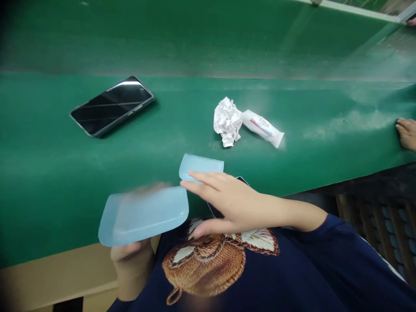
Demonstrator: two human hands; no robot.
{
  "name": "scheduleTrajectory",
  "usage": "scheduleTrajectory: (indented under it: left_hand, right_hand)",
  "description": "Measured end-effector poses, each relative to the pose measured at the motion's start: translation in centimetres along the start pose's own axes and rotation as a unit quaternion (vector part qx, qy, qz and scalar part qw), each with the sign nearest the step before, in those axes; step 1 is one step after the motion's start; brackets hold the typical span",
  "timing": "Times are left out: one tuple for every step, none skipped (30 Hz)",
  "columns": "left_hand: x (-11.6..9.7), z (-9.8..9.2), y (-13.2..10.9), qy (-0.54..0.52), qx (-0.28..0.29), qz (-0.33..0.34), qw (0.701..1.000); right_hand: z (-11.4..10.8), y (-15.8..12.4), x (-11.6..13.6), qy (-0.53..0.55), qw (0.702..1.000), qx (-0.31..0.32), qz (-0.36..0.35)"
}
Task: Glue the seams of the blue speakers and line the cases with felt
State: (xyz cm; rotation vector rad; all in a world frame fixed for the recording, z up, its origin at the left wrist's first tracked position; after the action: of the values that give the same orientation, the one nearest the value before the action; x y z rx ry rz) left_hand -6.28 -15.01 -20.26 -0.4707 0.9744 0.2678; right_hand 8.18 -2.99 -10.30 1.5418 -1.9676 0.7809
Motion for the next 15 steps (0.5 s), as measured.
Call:
scheduleTrajectory:
  left_hand:
    - [-0.4, 0.7, -0.1, 0.015, 0.006, 0.012, 1.0]
    - [-0.7, 1.3, -0.1, 0.028, 0.015, 0.019, 0.999]
    - [-0.9, 1.8, -0.1, 0.037, 0.027, 0.02, 0.999]
    - [-1.1, 2.1, -0.1, 0.041, 0.041, 0.019, 0.998]
    - [-1.2, 2.3, 0.0, 0.041, 0.058, 0.02, 0.997]
    - [-1.3, 2.5, -0.1, 0.038, 0.076, 0.018, 0.996]
    - [-1.2, 2.5, -0.3, 0.036, 0.09, 0.01, 0.995]
    - [-1.1, 2.4, -0.6, 0.036, 0.096, 0.0, 0.995]
    - [-0.9, 2.0, -0.9, 0.034, 0.093, -0.006, 0.995]
    - [-0.9, 1.5, -1.3, 0.033, 0.075, -0.005, 0.997]
    - [-1.0, 0.6, -1.8, 0.026, 0.047, 0.012, 0.998]
    - [-1.2, -0.6, -2.4, 0.016, 0.003, 0.039, 0.999]
    - [-1.5, -2.6, -3.3, 0.015, -0.07, 0.071, 0.995]
    - [-1.8, -5.2, -4.7, 0.024, -0.169, 0.101, 0.98]
    - [-2.1, -8.3, -6.7, 0.042, -0.282, 0.123, 0.95]
  right_hand:
    - [0.4, 0.5, 0.4, 0.017, 1.0, 0.004, -0.007]
    - [0.7, 0.9, 0.6, 0.029, 1.0, 0.003, -0.009]
    - [0.8, 1.3, 0.8, 0.037, 0.999, -0.003, -0.01]
    - [0.9, 1.6, 0.8, 0.039, 0.999, -0.013, -0.01]
    - [1.0, 1.8, 0.8, 0.036, 0.999, -0.023, -0.009]
    - [1.1, 2.0, 0.8, 0.025, 0.999, -0.029, -0.007]
    - [1.4, 2.2, 0.8, 0.009, 0.999, -0.032, -0.005]
    - [1.7, 2.3, 0.8, -0.014, 0.999, -0.034, -0.004]
    - [2.0, 2.4, 0.8, -0.041, 0.998, -0.038, -0.002]
    - [2.2, 2.5, 0.8, -0.072, 0.996, -0.049, -0.004]
    - [2.4, 2.7, 0.7, -0.106, 0.992, -0.063, -0.008]
    - [2.5, 2.8, 0.7, -0.141, 0.987, -0.081, -0.014]
    - [2.6, 3.1, 0.7, -0.173, 0.98, -0.094, -0.025]
    - [2.8, 3.3, 0.7, -0.199, 0.974, -0.097, -0.037]
    - [3.1, 3.5, 0.6, -0.223, 0.969, -0.093, -0.045]
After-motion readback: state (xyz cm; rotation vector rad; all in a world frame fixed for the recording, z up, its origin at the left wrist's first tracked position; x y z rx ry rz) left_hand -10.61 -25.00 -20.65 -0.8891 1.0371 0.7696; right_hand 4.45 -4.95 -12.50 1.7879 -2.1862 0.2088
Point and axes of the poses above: each hand's wrist, its own y-axis towards the middle knuckle, its own z-axis out of the palm, x = y × z, the point moved 8 cm from there along y, towards the middle knuckle, and after that the axes turned 3 degrees about y, right-handed, at the moved point
